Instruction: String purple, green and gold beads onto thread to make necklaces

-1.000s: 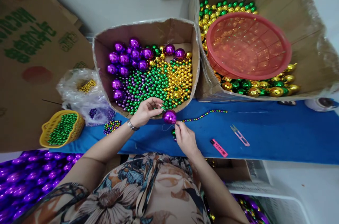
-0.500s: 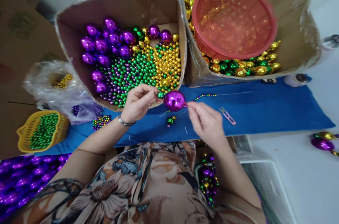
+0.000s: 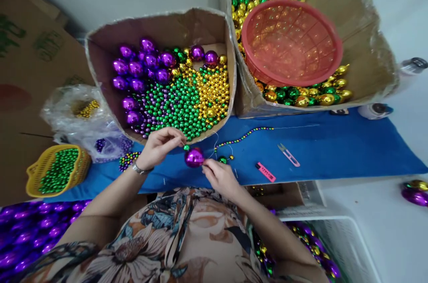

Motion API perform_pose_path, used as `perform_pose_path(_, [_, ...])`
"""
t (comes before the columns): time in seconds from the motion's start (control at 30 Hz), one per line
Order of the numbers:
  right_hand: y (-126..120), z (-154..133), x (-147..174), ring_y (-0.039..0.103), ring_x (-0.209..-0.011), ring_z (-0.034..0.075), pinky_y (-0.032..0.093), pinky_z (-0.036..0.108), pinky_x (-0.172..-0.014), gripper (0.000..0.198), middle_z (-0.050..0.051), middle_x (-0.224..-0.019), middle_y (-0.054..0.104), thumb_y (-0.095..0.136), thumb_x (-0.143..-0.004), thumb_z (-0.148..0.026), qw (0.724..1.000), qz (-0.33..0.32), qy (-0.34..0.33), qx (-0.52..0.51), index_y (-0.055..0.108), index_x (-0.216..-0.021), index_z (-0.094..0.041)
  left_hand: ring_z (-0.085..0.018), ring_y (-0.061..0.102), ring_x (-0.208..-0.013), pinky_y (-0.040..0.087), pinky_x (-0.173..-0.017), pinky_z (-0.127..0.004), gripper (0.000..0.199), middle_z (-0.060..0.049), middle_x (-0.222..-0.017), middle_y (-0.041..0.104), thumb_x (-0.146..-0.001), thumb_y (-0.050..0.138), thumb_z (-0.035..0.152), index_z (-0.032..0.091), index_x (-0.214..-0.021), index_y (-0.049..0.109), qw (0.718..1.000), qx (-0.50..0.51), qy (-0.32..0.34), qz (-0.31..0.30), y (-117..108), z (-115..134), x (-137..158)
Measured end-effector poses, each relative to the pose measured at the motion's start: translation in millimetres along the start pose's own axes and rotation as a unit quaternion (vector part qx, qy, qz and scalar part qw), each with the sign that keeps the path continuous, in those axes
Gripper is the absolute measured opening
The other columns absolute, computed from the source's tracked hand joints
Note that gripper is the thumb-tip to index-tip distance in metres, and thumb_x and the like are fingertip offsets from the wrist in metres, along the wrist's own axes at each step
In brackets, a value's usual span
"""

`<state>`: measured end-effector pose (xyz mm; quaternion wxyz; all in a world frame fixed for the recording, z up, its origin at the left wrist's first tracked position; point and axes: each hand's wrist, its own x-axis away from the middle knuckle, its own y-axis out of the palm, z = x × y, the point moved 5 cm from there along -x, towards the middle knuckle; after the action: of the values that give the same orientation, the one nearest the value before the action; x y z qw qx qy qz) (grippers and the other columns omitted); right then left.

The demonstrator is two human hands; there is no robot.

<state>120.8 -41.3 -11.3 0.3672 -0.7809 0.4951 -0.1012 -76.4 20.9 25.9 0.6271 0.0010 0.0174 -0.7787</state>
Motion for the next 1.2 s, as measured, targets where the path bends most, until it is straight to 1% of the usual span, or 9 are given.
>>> perform_pose_path(0.1, [30.8,24.6,2.4,0.068,-0.077,0.012,0.049,0.021,-0.066,0.018,0.002,-0.09,0.071,0.046,-0.097,-0.024,0.998,-0.022,0.019,0.059,0.064,-0.099,-0.023,-0.012,0.065,-0.07,0.054,-0.066,-0.023,0.022,-0.004,-0.079,0.069,-0.085,0.067,0.038,0.015,-0.084,0.065,0.997,-0.058,-0.039,-0.012,-5.8,-19.9,10.9])
perform_pose_path(0.3, [14.6,19.5,-19.5,0.067,-0.102,0.016,0.053,0.028,-0.088,0.029,0.007,-0.111,0.07,0.043,-0.099,-0.031,1.0,0.019,0.019,0.004,0.06,-0.121,-0.022,-0.013,0.067,-0.073,0.055,-0.068,-0.024,0.022,-0.004,-0.081,0.07,-0.086,0.066,0.038,0.016,-0.087,0.064,0.998,-0.053,-0.014,0.0,8.0,-7.9,8.3])
perform_pose_path(0.47, [9.9,12.6,-23.7,0.069,-0.077,0.012,0.054,0.023,-0.076,0.027,0.003,-0.086,0.072,0.04,-0.1,-0.029,0.994,0.05,0.036,-0.088,0.065,-0.103,-0.02,-0.014,0.067,-0.075,0.055,-0.069,-0.026,0.03,-0.007,-0.087,0.071,-0.091,0.058,0.045,0.016,-0.091,0.066,0.997,0.004,0.021,-0.074,22.9,11.3,-27.3])
perform_pose_path(0.57, [9.4,21.1,-18.1,0.067,-0.067,0.011,0.053,0.02,-0.066,0.027,0.001,-0.079,0.071,0.042,-0.1,-0.032,0.988,0.065,0.074,-0.117,0.066,-0.102,-0.019,-0.019,0.066,-0.094,0.053,-0.081,-0.033,0.042,-0.01,-0.103,0.07,-0.099,0.038,0.047,0.017,-0.102,0.067,0.988,-0.103,0.084,-0.084,29.3,5.7,-67.8])
perform_pose_path(0.7, [7.0,27.8,-14.0,0.068,-0.067,0.011,0.053,0.02,-0.064,0.029,0.002,-0.084,0.072,0.042,-0.099,-0.034,0.985,0.084,0.091,-0.119,0.066,-0.106,-0.02,-0.031,0.055,-0.112,0.041,-0.097,-0.049,0.031,-0.015,-0.11,0.067,-0.088,0.06,0.033,0.013,-0.111,0.066,0.873,-0.458,0.151,-0.064,43.8,-18.8,-117.3])
perform_pose_path(0.8, [3.3,29.2,-13.3,0.07,-0.07,0.012,0.055,0.021,-0.068,0.028,0.003,-0.089,0.074,0.043,-0.099,-0.033,0.986,0.094,0.095,-0.102,0.066,-0.107,-0.02,-0.034,0.052,-0.112,0.041,-0.094,-0.05,0.025,-0.015,-0.103,0.066,-0.084,0.063,0.025,0.013,-0.105,0.068,0.827,-0.533,0.154,-0.092,51.9,-34.7,-128.6])
perform_pose_path(0.87, [-0.5,29.5,-12.6,0.071,-0.074,0.013,0.056,0.023,-0.073,0.026,0.004,-0.093,0.074,0.044,-0.099,-0.032,0.987,0.102,0.091,-0.083,0.066,-0.108,-0.021,-0.03,0.055,-0.108,0.043,-0.094,-0.046,0.025,-0.013,-0.104,0.065,-0.083,0.063,0.026,0.015,-0.105,0.067,0.875,-0.452,0.16,-0.071,46.7,-33.8,-123.3])
perform_pose_path(1.0, [-8.4,31.2,-10.7,0.072,-0.087,0.015,0.056,0.024,-0.081,0.025,0.004,-0.103,0.075,0.046,-0.098,-0.028,0.987,0.128,0.075,-0.054,0.065,-0.112,-0.021,-0.019,0.062,-0.091,0.053,-0.085,-0.038,0.031,-0.007,-0.102,0.065,-0.083,0.065,0.032,0.018,-0.11,0.066,0.999,-0.028,0.033,-0.002,15.9,-30.7,-99.6])
perform_pose_path(1.2, [-8.2,30.8,-14.5,0.072,-0.091,0.015,0.056,0.024,-0.081,0.025,0.005,-0.102,0.075,0.045,-0.098,-0.026,0.99,0.131,0.051,-0.028,0.067,-0.108,-0.02,-0.018,0.067,-0.092,0.057,-0.08,-0.034,0.031,-0.006,-0.103,0.068,-0.073,0.075,0.024,0.017,-0.103,0.07,0.961,0.256,-0.094,0.055,-5.8,-26.3,-64.9])
